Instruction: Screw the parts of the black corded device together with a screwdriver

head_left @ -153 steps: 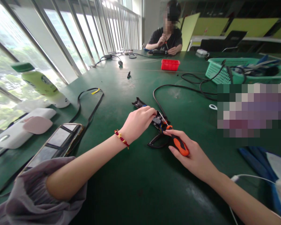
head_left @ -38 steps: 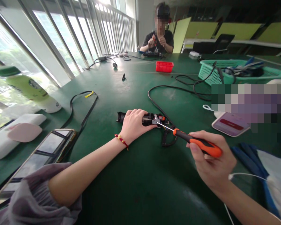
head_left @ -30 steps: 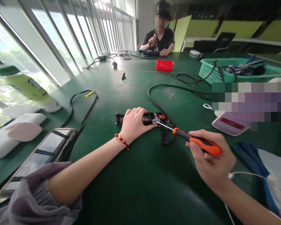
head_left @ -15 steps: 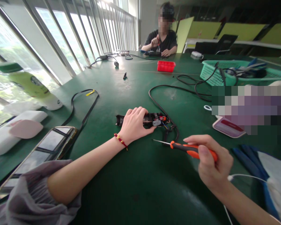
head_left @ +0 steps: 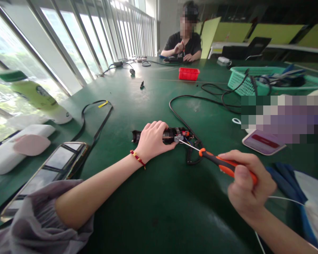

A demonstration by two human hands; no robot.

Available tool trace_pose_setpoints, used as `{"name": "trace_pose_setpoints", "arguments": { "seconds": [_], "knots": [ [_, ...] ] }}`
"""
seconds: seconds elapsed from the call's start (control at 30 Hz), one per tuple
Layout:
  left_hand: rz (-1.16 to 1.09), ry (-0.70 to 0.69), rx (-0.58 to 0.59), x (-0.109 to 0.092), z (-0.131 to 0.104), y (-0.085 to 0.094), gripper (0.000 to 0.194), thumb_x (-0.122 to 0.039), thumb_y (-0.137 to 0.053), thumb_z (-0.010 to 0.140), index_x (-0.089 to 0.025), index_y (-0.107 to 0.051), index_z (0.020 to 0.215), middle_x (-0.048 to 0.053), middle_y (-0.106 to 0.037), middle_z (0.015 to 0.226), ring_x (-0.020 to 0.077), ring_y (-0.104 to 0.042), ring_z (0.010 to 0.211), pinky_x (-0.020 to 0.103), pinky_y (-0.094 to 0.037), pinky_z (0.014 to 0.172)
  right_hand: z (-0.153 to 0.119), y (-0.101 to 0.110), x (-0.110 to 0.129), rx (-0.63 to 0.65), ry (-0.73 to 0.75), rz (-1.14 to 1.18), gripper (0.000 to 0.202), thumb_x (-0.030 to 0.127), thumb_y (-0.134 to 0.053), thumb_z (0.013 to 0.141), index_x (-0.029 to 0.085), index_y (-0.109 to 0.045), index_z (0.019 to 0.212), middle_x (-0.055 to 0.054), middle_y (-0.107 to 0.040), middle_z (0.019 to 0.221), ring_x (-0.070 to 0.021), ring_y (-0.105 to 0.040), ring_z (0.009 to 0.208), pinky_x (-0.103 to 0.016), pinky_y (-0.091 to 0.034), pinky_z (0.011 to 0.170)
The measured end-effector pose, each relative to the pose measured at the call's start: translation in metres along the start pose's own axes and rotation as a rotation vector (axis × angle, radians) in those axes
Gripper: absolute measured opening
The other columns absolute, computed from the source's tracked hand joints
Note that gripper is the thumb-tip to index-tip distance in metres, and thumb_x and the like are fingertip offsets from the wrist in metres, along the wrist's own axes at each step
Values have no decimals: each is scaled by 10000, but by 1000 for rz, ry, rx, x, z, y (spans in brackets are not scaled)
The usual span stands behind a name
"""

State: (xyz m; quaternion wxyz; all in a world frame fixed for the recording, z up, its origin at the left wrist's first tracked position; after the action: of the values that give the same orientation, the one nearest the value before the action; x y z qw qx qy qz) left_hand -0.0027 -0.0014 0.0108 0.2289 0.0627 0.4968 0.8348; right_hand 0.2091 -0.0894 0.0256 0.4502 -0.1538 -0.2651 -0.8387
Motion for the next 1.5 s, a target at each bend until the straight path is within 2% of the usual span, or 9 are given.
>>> {"name": "trace_pose_setpoints", "arguments": {
  "seconds": [0.5,0.6,0.77,0.97,1.13,1.23,1.33,1.4,1.5],
  "knots": [
    [12,22,11,0,-1,1,403,-571,-551,742,-191,-505,867,9,-607,861,159,-562,719,305,-400,716,1,2,0,108,-42,18,194,264,-439,877,206,-620,911,-15,-638,788,-143,-597,646,-284,-484,578],
    [23,36,16,1,-1,1,406,-580,-562,735,-199,-508,866,6,-609,871,155,-566,697,299,-398,696,0,1,2,63,-32,11,193,201,-515,823,213,-607,992,-26,-630,857,-139,-599,644,-280,-492,560],
    [24,58,-5,3,1,1,382,-560,-580,736,-205,-509,860,4,-609,863,163,-574,720,300,-395,718,1,-2,2,8,-50,26,381,157,-569,751,228,-544,1124,-46,-586,942,-183,-610,768,-332,-522,637],
    [41,40,1,1,1,2,370,-531,-569,742,-198,-500,887,16,-603,887,170,-580,741,307,-398,736,2,-5,4,164,-55,-39,160,184,-528,827,232,-602,961,5,-623,786,-126,-587,631,-268,-493,583],
    [50,42,7,0,1,2,347,-490,-561,740,-190,-490,900,22,-594,895,171,-573,739,310,-402,731,-1,-6,2,43,-64,77,420,142,-614,724,233,-529,1126,-19,-569,906,-147,-582,743,-269,-500,620],
    [42,42,17,0,1,2,339,-481,-555,741,-191,-485,902,28,-593,902,174,-575,746,315,-403,739,-2,-8,-2,150,-154,123,332,244,-548,789,206,-529,1117,4,-549,760,-126,-535,598,-255,-453,519],
    [37,41,24,1,2,2,327,-470,-551,745,-192,-481,904,26,-594,903,174,-579,745,318,-403,744,-2,-10,-2,253,-224,137,238,298,-460,858,195,-571,1041,49,-496,577,-77,-390,395,-214,-306,363],
    [37,36,24,1,2,2,323,-469,-542,753,-191,-479,906,25,-594,902,173,-580,743,318,-402,743,-1,-11,-1,204,-244,126,212,246,-497,840,209,-565,1037,54,-502,585,-76,-418,396,-206,-321,365],
    [33,34,22,1,2,2,325,-475,-543,754,-194,-478,903,25,-594,902,175,-581,747,319,-401,739,1,-10,0,18,-222,146,389,156,-615,723,230,-509,1090,1,-567,821,-130,-579,646,-269,-491,581]
  ]
}}
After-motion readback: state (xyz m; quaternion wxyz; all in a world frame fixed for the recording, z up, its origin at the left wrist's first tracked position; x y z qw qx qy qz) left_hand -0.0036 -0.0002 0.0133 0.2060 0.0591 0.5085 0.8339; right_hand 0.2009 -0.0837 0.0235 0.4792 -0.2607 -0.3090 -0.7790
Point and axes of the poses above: each hand's wrist, its own z-axis towards the middle knuckle, its own y-axis out of the back of the hand, x = y × z, the point moved 3 cm from there along z, towards the middle knuckle
